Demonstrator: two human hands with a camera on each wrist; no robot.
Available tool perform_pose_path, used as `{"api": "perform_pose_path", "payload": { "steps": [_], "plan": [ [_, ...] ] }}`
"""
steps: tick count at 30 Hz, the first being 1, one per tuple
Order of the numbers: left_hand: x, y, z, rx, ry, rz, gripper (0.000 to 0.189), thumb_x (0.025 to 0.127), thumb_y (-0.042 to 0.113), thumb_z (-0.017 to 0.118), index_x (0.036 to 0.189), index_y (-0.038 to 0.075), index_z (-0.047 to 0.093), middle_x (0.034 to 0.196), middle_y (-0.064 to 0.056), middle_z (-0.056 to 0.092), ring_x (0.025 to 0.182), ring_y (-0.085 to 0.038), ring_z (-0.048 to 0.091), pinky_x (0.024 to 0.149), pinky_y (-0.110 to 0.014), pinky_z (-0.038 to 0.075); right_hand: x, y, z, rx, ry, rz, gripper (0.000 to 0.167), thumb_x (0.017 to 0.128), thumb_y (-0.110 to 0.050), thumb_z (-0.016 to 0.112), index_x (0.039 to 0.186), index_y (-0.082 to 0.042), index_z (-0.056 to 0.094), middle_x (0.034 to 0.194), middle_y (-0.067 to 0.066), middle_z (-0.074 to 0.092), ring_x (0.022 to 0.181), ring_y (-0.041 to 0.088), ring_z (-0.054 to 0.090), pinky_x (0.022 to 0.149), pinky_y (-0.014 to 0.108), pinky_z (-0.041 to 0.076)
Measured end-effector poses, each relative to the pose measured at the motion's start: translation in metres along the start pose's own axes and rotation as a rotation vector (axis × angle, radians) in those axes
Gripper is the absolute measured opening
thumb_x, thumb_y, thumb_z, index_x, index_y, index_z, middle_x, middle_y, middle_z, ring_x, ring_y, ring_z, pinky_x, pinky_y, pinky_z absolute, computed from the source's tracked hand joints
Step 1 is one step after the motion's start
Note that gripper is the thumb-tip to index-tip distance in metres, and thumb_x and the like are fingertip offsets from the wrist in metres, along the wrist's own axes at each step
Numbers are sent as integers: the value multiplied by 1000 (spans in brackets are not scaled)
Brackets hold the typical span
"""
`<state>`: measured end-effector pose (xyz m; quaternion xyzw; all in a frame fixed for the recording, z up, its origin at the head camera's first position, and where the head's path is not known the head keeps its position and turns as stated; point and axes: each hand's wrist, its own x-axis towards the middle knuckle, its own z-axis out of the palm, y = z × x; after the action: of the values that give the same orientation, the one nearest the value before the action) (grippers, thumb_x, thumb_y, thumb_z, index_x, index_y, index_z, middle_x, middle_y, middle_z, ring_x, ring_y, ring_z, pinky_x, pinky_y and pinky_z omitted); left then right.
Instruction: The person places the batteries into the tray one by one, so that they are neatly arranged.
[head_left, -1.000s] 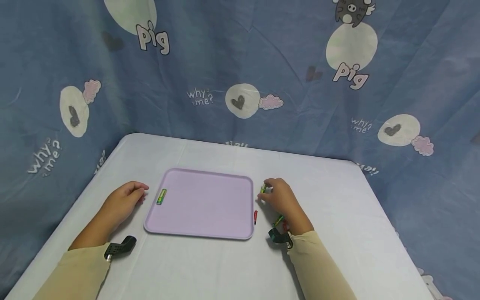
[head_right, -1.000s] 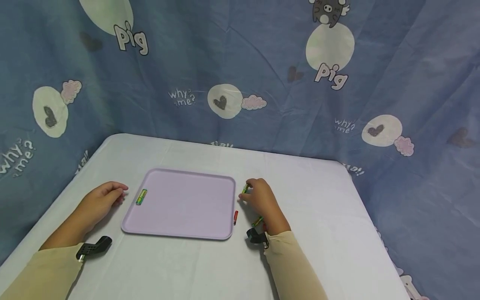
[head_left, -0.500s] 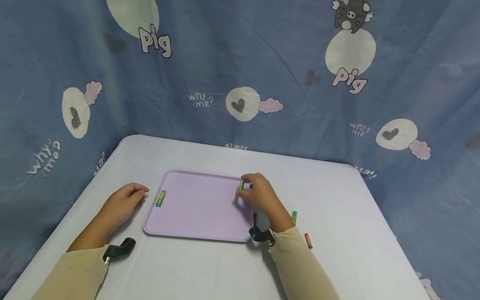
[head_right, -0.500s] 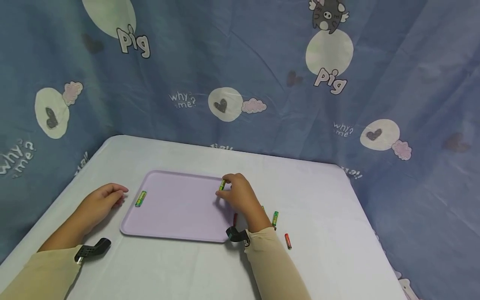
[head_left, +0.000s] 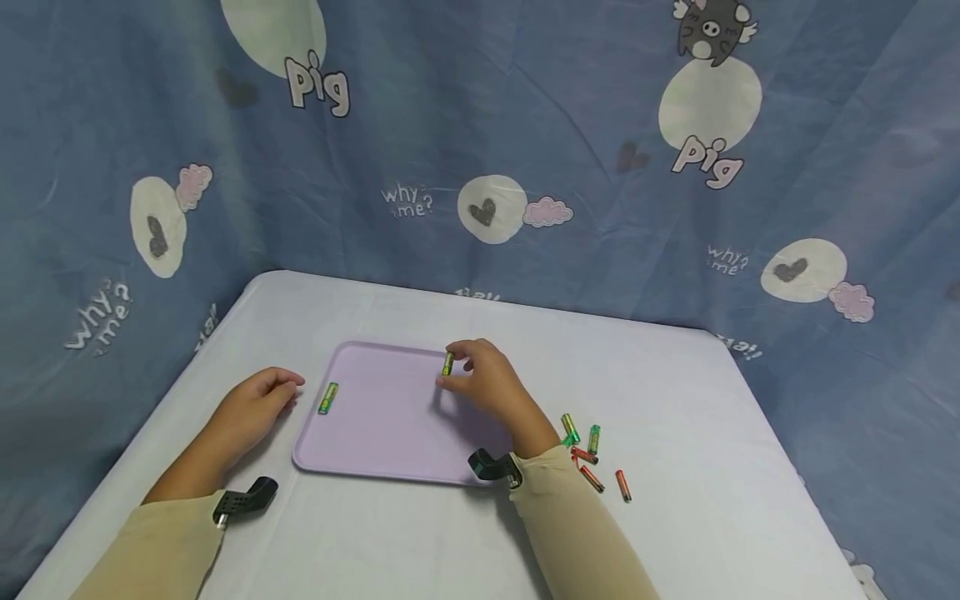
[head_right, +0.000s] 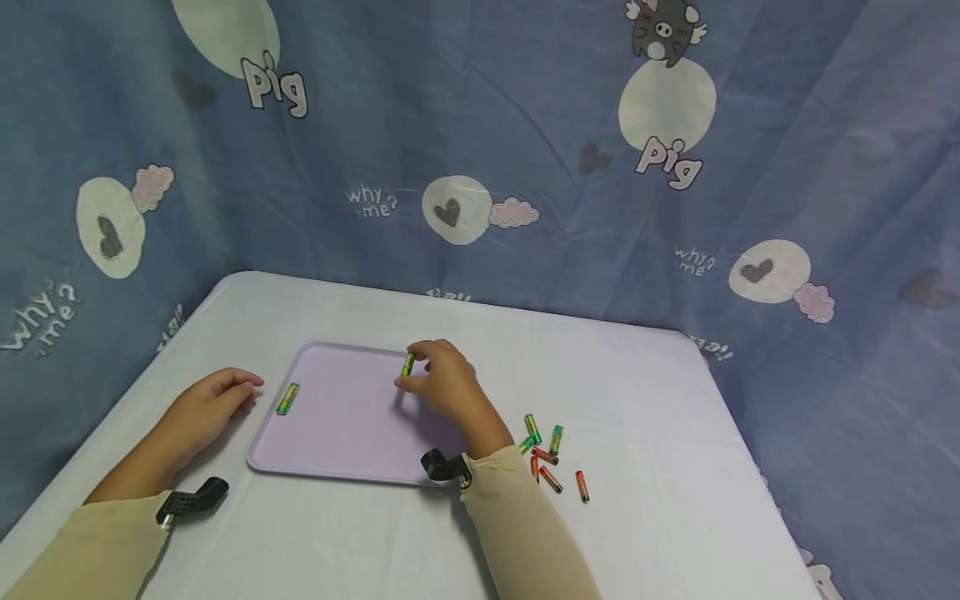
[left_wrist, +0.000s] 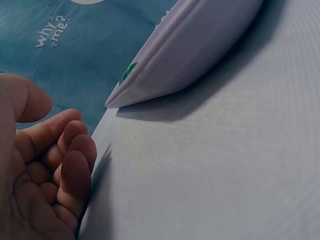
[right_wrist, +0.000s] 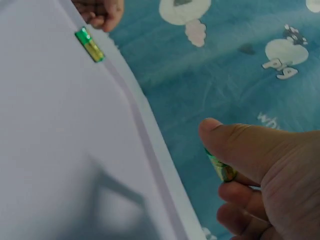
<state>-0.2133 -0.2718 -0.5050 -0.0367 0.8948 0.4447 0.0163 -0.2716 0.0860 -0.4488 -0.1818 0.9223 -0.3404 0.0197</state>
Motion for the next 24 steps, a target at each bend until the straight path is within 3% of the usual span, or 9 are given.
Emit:
{"api": "perform_pose_path", "payload": {
  "steps": [4,7,12,18,24],
  "plan": [
    [0,0,1,8,-5,-4,40,111,35,44,130,5,63,128,-17,67,112,-26,59,93,-41,50,5,-7,11,26,-23,5,51,90,-33,84,135,-15,69,123,4,68,108,21,65,87,37,53],
    [1,0,1,11,-4,0,40,112,35,44,130,5,63,128,-17,67,113,-27,59,95,-45,49,8,-10,20,49,-38,15,51,90,-34,84,135,-16,68,124,3,67,109,20,64,89,35,52],
    [2,-1,4,5,-11,3,39,112,34,44,130,5,63,127,-16,68,110,-24,61,93,-41,50,16,-12,35,34,-42,3,49,90,-34,84,132,-16,69,121,-1,66,107,15,63,89,33,52],
    [0,-2,4,15,-9,7,36,112,30,44,128,4,64,114,-12,70,101,-21,62,89,-38,48,24,-19,53,16,-85,-39,52,89,-34,85,134,-13,69,119,-1,66,104,12,64,88,27,51],
    [1,-1,2,22,-9,23,35,111,28,45,128,4,65,112,-10,72,96,-14,64,79,-19,50,27,-32,63,-38,-122,-56,51,88,-33,86,132,-14,70,115,-3,68,101,9,63,90,25,50]
  ]
}}
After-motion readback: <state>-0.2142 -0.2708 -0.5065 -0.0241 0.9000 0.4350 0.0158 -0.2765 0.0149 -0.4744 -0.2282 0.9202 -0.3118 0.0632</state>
